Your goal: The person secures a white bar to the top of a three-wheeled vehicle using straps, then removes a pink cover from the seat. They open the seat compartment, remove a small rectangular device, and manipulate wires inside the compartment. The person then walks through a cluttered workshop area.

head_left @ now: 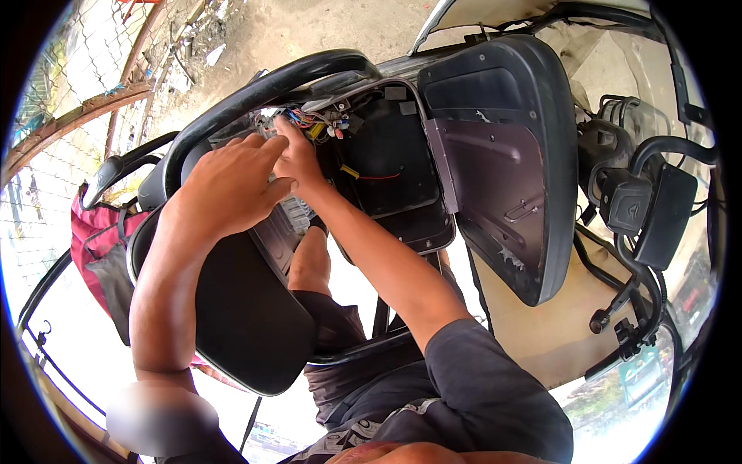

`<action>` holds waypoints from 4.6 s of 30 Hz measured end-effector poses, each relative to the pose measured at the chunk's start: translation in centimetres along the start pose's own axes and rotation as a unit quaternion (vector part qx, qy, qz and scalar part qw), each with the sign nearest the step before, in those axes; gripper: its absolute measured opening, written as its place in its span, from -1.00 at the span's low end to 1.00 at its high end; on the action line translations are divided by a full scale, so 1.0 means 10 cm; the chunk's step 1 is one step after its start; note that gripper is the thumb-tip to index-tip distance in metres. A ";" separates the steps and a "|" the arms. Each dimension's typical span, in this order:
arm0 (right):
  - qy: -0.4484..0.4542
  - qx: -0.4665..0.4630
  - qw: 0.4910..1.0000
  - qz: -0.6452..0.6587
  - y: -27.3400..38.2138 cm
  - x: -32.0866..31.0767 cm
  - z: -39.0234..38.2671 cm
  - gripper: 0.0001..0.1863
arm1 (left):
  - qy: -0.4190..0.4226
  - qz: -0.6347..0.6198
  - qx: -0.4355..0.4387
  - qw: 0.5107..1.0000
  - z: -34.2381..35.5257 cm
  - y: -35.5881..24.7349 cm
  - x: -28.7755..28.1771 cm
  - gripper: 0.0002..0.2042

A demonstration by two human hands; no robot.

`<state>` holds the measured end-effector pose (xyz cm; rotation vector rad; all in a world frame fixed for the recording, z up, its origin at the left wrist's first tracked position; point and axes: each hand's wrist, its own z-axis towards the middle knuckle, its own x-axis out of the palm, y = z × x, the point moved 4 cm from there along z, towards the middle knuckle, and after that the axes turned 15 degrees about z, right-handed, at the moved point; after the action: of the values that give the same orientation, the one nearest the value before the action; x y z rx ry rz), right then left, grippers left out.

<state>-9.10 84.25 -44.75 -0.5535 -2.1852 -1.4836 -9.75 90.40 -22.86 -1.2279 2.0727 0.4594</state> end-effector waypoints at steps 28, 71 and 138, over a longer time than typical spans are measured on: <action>0.005 0.250 0.873 -0.419 -1.31 -1.67 0.20 -0.41 | 0.046 -0.033 -0.012 0.998 -0.21 -0.20 -0.42 -0.24; 0.036 0.191 0.978 0.071 0.66 -0.82 -0.71 -0.52 | -0.148 -0.053 0.004 0.988 -0.15 0.29 -0.31 -0.53; -0.560 0.201 0.799 -0.090 -0.62 -2.70 0.80 -0.32 | -0.079 -0.092 -0.043 0.992 -0.26 0.25 -0.44 -0.45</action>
<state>8.67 87.43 -67.30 -1.3257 -3.3843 -0.6840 -11.41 92.83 -17.98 -1.3727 1.8041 0.5453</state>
